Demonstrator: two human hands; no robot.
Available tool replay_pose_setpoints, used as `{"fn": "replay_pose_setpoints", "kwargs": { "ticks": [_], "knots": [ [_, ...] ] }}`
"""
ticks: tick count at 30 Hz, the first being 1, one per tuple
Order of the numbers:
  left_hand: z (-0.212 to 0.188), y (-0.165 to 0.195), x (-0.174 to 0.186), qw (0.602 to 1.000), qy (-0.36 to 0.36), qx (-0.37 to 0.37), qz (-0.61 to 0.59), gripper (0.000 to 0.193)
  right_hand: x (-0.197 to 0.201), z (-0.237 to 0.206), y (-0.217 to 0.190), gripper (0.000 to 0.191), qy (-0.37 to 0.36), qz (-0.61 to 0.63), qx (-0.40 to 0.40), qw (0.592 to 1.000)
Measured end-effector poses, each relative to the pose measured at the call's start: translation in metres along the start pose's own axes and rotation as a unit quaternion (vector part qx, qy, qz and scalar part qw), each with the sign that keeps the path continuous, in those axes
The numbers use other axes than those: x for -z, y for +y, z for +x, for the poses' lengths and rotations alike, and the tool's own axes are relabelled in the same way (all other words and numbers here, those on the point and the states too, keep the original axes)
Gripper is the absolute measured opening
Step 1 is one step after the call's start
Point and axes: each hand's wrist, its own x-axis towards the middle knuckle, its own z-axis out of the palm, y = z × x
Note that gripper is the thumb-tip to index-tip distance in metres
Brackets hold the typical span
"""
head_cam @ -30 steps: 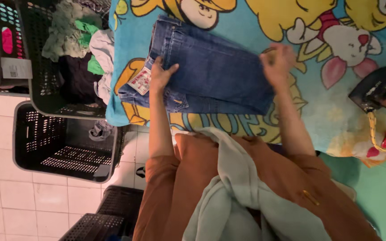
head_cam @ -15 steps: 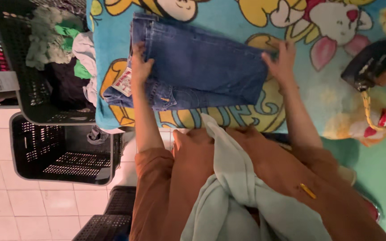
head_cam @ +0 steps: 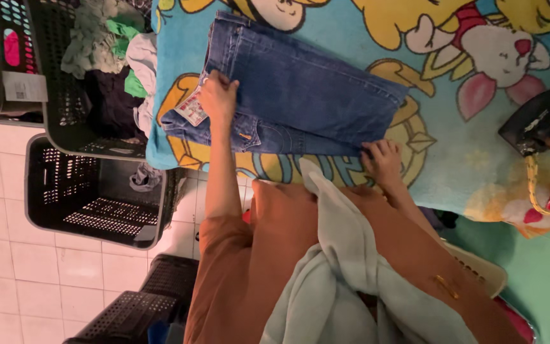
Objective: The person irons a pair of blue jeans on a table covered with a cartoon-themed cloth. They use a steam iron to smooth the fabric, repeatedly adjusting the jeans and flipping them over to iron different sections. The person finishes by folding the jeans neatly on the table.
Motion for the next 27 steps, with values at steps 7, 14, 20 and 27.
{"fn": "replay_pose_setpoints", "kwargs": {
  "ticks": [7, 14, 20, 27],
  "knots": [
    [-0.006, -0.017, 0.011, 0.993, 0.002, 0.03, -0.116, 0.026, 0.005, -0.002, -0.005, 0.03, -0.018, 0.009, 0.018, 1.0],
    [-0.018, 0.034, -0.016, 0.99, 0.116, 0.003, 0.079, 0.052, 0.007, 0.02, -0.02, 0.027, 0.07, 0.134, -0.228, 0.962],
    [-0.027, 0.112, -0.054, 0.932, -0.036, -0.355, 0.068, 0.072, 0.006, 0.071, -0.022, 0.046, 0.037, 0.192, -0.399, 0.896],
    [-0.014, 0.101, -0.061, 0.895, -0.142, -0.404, 0.123, 0.076, 0.025, 0.105, -0.026, 0.045, 0.105, 0.346, -0.303, 0.882]
  ]
}}
